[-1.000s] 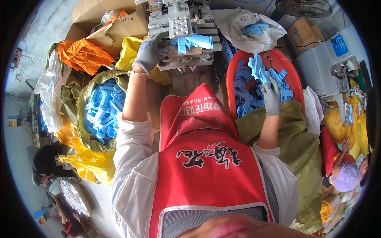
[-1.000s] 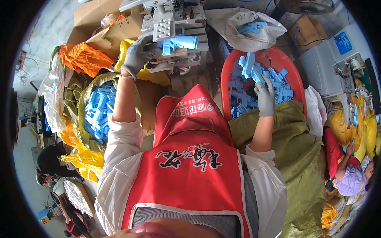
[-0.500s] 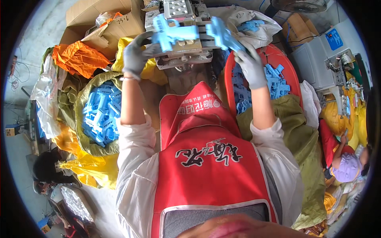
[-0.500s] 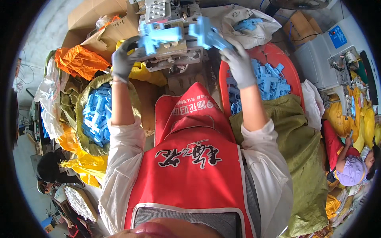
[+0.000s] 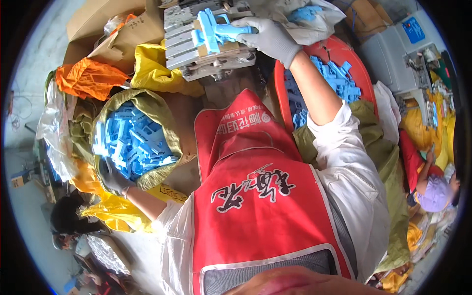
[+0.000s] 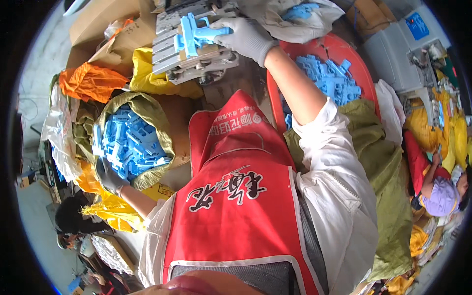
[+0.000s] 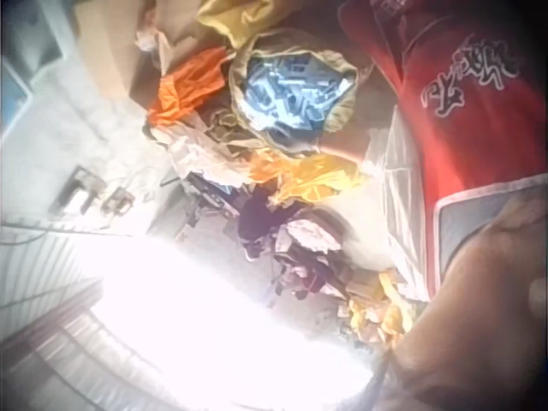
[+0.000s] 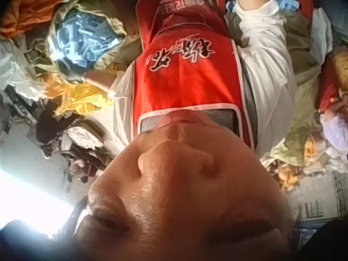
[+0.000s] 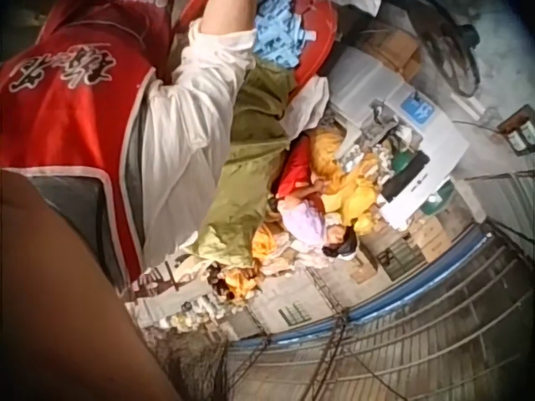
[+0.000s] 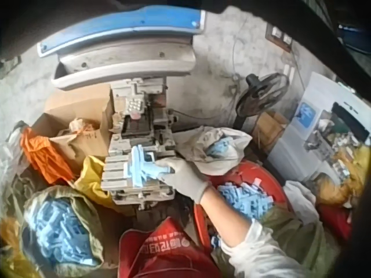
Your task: The person operates a printing machine by picking up toy guns from a tub, placing them onto the machine fixture to be stamped, and placing the printed toy guns into a sack.
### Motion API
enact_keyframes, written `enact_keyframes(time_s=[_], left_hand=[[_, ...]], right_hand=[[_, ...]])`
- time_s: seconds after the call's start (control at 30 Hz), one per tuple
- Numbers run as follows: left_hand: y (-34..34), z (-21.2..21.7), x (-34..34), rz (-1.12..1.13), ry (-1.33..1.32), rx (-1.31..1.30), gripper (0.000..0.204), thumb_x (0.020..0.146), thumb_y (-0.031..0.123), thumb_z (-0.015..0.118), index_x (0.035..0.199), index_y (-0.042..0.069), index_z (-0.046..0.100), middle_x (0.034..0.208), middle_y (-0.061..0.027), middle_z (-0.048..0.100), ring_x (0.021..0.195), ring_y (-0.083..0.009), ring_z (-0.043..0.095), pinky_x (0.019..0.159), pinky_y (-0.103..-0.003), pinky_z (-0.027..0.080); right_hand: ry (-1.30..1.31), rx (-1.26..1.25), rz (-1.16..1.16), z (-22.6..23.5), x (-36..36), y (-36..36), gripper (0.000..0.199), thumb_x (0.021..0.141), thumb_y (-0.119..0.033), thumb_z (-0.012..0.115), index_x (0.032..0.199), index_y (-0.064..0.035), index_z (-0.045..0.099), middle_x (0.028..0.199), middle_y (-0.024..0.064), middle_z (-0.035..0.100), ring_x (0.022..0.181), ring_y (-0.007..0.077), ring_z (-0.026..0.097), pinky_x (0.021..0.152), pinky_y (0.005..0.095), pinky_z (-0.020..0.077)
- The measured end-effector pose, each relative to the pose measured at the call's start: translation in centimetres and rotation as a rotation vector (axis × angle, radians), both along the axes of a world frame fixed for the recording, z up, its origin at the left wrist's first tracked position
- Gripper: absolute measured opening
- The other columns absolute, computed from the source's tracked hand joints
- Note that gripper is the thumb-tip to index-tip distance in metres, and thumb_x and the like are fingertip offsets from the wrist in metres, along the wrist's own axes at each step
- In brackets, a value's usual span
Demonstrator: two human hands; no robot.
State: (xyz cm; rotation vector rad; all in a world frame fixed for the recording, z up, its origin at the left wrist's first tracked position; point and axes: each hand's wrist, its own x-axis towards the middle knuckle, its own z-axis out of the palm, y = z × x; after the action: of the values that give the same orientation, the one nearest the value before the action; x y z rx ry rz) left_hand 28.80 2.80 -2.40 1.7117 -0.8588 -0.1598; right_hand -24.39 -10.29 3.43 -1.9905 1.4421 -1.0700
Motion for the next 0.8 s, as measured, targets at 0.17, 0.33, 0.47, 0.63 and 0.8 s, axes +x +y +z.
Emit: enact_keyframes(time_s=[0.17, 0.33, 0.47, 0.63, 0.8], left_hand=[[-0.4, -2.4, 3.1, 0.246, -0.246, 0.386, 0.046, 0.087, 0.035, 0.064, 0.119, 0.002, 0.06, 0.113, -0.0103, 0.066, 0.097, -0.0216, 0.064, 0.084, -0.031, 0.05], [-1.5, -3.5, 1.4, 0.281, -0.274, 0.346, 0.048, 0.088, 0.032, 0.065, 0.124, 0.002, 0.055, 0.124, -0.0133, 0.058, 0.112, -0.0251, 0.057, 0.096, -0.034, 0.046], [-4.1, -3.4, -0.1, 0.096, -0.587, 0.345, 0.04, 0.091, 0.029, 0.061, 0.122, 0.005, 0.057, 0.123, -0.0126, 0.059, 0.11, -0.023, 0.058, 0.095, -0.032, 0.046], [-4.2, -4.0, -0.7, -0.038, -0.563, 0.228, 0.03, 0.093, 0.021, 0.058, 0.115, 0.001, 0.063, 0.114, -0.0123, 0.065, 0.1, -0.0205, 0.064, 0.086, -0.029, 0.051], [-5.9, -0.9, -8.3, -0.172, -0.447, 0.298, 0.03, 0.094, 0.015, 0.055, 0.117, -0.003, 0.06, 0.113, -0.0119, 0.065, 0.098, -0.0172, 0.062, 0.088, -0.027, 0.049]], right_hand=[[0.184, -0.146, -0.134, 0.8, 1.2, 1.6, 0.036, 0.081, -0.021, 0.066, 0.114, -0.0073, 0.063, 0.101, 0.0116, 0.068, 0.087, 0.0226, 0.066, 0.079, 0.032, 0.05], [-0.011, -0.598, 0.169, -0.5, -3.2, -0.1, 0.037, 0.088, -0.023, 0.064, 0.119, -0.0035, 0.057, 0.114, 0.0206, 0.062, 0.096, 0.0296, 0.064, 0.081, 0.0341, 0.0505], [-0.454, 0.126, -0.383, -11.8, -18.5, 1.0, 0.024, 0.09, -0.021, 0.056, 0.108, -0.0077, 0.064, 0.105, 0.0155, 0.066, 0.086, 0.0283, 0.065, 0.078, 0.0374, 0.0505], [0.126, 0.381, -0.667, -26.1, -21.1, 5.4, 0.041, 0.084, -0.032, 0.058, 0.118, -0.0082, 0.059, 0.115, 0.0189, 0.061, 0.105, 0.033, 0.06, 0.092, 0.0404, 0.0459], [0.119, 0.405, -0.735, -30.2, -18.1, 3.9, 0.07, 0.079, -0.031, 0.064, 0.14, -0.0115, 0.036, 0.143, 0.0169, 0.037, 0.13, 0.031, 0.039, 0.105, 0.04, 0.0357]])
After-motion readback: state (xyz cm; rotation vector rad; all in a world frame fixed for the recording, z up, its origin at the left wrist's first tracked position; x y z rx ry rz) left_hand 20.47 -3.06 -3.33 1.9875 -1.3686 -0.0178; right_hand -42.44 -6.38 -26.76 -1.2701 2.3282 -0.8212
